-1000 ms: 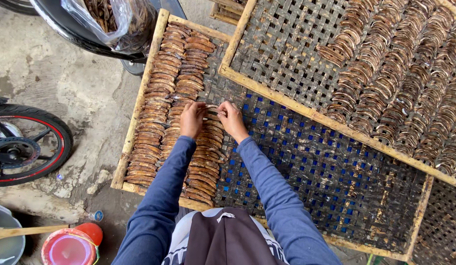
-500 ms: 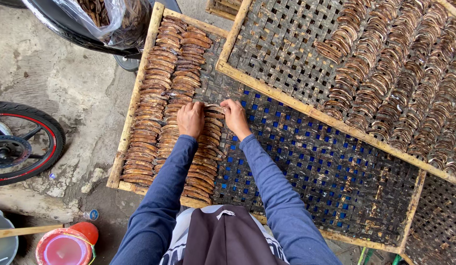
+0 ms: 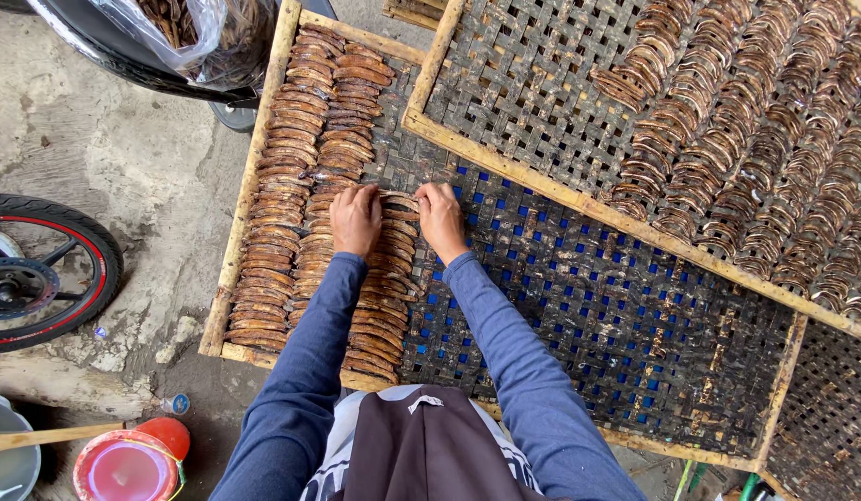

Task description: The person sits in front of woven bamboo drying trays and picks up dried banana slices, laying them out one at a time in rows across the tray surface. They occasionally gather a handful of slices, reposition trays, and place collected slices into a plastic bag resting on a nearby chair.

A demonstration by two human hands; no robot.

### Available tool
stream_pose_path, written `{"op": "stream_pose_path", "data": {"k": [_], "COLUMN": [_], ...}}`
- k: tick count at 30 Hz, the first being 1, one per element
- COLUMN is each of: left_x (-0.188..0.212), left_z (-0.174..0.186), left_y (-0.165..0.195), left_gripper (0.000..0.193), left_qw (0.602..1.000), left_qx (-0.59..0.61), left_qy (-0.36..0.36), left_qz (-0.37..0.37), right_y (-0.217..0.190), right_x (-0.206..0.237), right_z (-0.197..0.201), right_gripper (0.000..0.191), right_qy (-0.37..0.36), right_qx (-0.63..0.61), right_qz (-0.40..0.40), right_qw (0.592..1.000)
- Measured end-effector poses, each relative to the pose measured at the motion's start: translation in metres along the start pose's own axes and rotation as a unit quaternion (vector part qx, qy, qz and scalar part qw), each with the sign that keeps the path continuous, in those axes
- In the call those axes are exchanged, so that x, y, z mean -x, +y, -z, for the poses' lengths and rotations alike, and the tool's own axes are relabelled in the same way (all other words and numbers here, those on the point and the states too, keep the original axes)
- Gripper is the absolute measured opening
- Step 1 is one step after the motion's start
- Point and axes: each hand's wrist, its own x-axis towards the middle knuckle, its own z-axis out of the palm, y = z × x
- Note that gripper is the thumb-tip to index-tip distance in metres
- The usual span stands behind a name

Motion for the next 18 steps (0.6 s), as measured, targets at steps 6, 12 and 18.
{"op": "stream_pose_path", "data": {"k": [6, 12, 18], "left_x": [-0.004, 0.001, 0.011], "left_z": [-0.005, -0.005, -0.006], "left_y": [-0.007, -0.007, -0.005], "left_gripper": [0.008, 0.024, 0.022], "left_qw": [0.994, 0.997, 0.998], "left_qx": [-0.071, -0.037, 0.008], "left_qy": [-0.055, -0.07, -0.057], "left_qz": [0.061, 0.004, -0.028], "right_y": [0.0, -0.001, 0.006], "right_x": [0.008, 0.012, 0.014], "right_z": [-0.006, -0.009, -0.013], "right_gripper": [0.006, 0.019, 0.013], "right_qy": [-0.022, -0.013, -0.047], "right_qx": [0.036, 0.068, 0.012], "right_qz": [0.03, 0.098, 0.074], "right_qw": [0.999, 0.993, 0.996]}}
